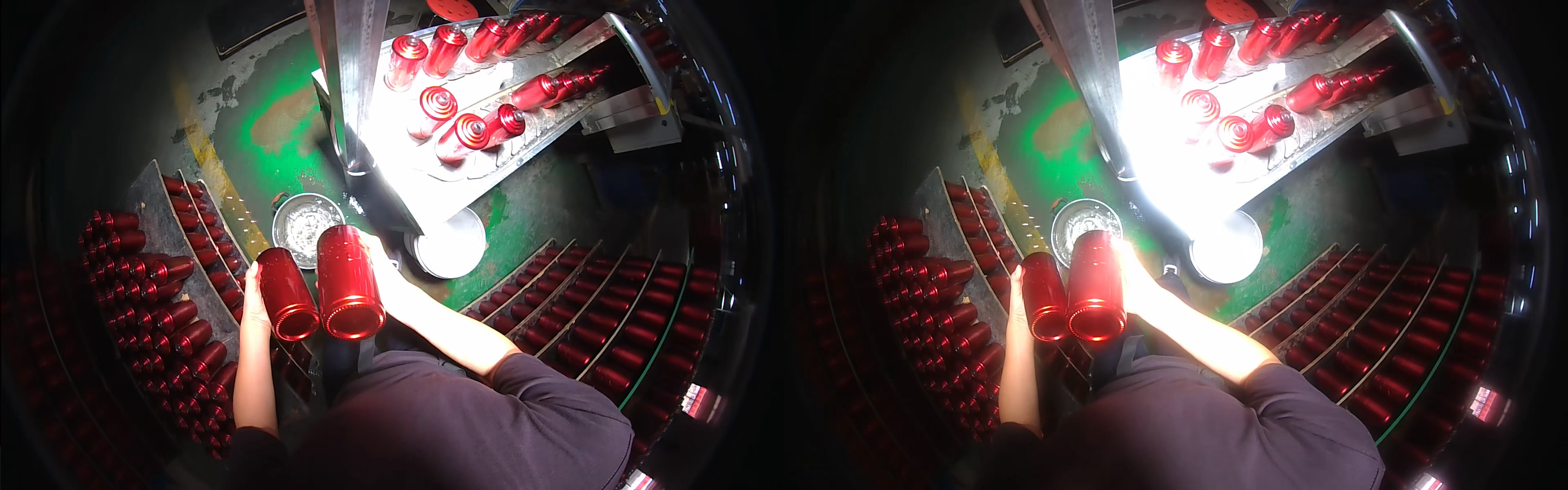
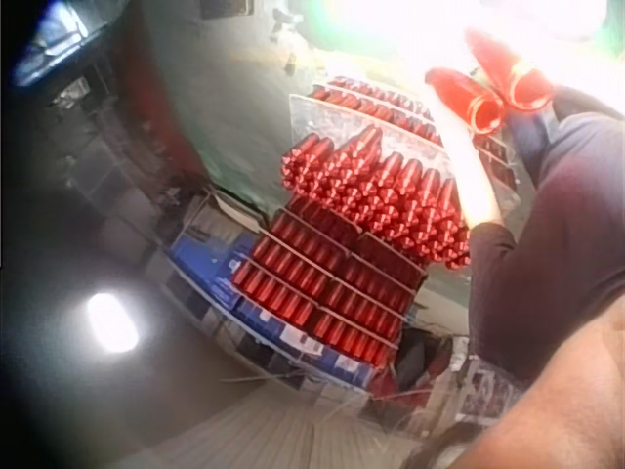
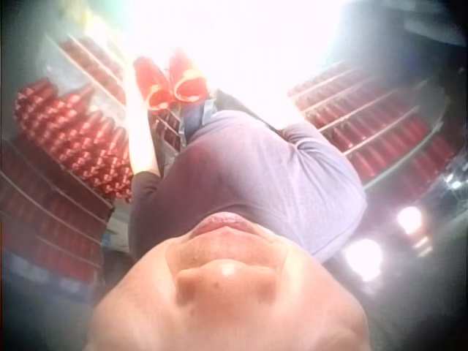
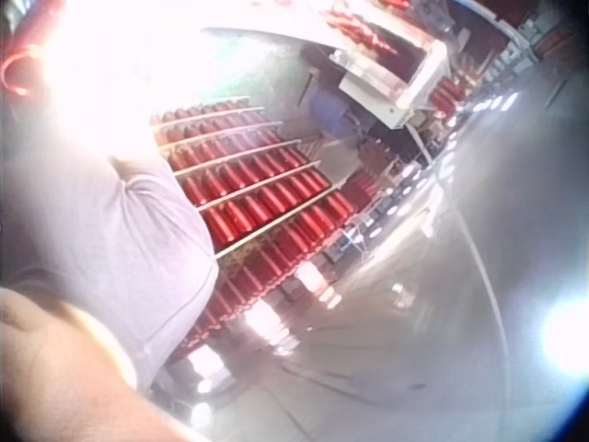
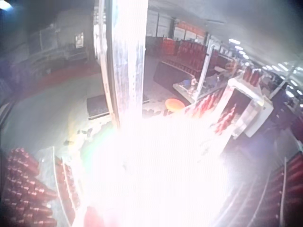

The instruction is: The person moves a wooden board, then uses a manual pallet jack to transport a pallet stacked with red cylindrical cans across a warehouse. The person then picks up individual red cans from the pallet and places them onto a nearby workbench.

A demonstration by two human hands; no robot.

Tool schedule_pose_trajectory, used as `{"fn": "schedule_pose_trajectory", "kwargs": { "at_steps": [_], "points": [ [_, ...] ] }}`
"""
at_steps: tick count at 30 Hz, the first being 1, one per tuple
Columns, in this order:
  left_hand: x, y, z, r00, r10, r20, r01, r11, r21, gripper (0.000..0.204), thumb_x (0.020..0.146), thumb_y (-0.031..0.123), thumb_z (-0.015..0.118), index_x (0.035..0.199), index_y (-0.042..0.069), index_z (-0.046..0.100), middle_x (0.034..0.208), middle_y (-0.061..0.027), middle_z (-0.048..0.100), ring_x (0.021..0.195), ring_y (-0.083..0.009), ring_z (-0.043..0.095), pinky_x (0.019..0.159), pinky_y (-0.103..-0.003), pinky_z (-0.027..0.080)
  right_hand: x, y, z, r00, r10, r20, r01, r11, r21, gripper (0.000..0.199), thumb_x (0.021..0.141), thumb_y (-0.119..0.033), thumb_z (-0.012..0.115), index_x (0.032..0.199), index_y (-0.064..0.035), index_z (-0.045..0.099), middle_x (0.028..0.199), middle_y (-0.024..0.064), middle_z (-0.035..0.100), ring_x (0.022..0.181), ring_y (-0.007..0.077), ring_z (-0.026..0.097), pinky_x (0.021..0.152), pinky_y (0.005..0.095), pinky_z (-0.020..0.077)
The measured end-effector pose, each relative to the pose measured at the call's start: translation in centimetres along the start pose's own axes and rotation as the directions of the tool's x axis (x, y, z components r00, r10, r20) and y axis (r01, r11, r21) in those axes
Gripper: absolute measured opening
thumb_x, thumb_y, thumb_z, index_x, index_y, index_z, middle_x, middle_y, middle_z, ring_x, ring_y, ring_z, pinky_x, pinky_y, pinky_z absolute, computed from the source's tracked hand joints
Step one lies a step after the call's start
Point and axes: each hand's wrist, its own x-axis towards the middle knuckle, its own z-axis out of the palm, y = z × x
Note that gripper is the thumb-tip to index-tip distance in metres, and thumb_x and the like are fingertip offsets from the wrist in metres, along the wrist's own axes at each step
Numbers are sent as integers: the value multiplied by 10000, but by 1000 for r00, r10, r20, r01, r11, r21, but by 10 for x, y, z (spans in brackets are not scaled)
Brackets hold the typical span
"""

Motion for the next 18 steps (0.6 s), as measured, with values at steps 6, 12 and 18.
{"fn": "schedule_pose_trajectory", "kwargs": {
  "at_steps": [6, 12, 18],
  "points": [
    [21, -13, 41, 983, 159, 96, -179, 946, 270, 503, 885, 330, 653, 1268, 23, 545, 1130, -136, 668, 1028, -261, 665, 920, -444, 545, -81, -45, 67, 907, -420, -30, 352, 796, -493, 464, 856, -255, 684, 1229, -21, 537, 1095, 143, 660, 966, 267, 663, 887, 429, 556],
    [50, -55, 200, 740, 556, 379, -580, 242, 778, 768, 649, 186, 881, 1295, 15, 503, 1145, -110, 641, 1036, -215, 633, 930, -346, 507, -156, -100, 89, 761, -647, 45, 455, 483, -748, 520, 830, -183, 685, 1280, -17, 483, 1128, 113, 605, 1040, 227, 625, 908, 388, 540],
    [143, -100, 283, 535, 618, 576, -661, -118, 741, 817, 574, 238, 914, 1255, 40, 509, 1160, -121, 623, 1068, -228, 616, 953, -367, 489, -206, -134, 109, 568, -813, 127, 533, 246, -810, 633, 782, -227, 719, 1320, -24, 456, 1196, 100, 576, 1110, 215, 576, 981, 366, 483]
  ]
}}
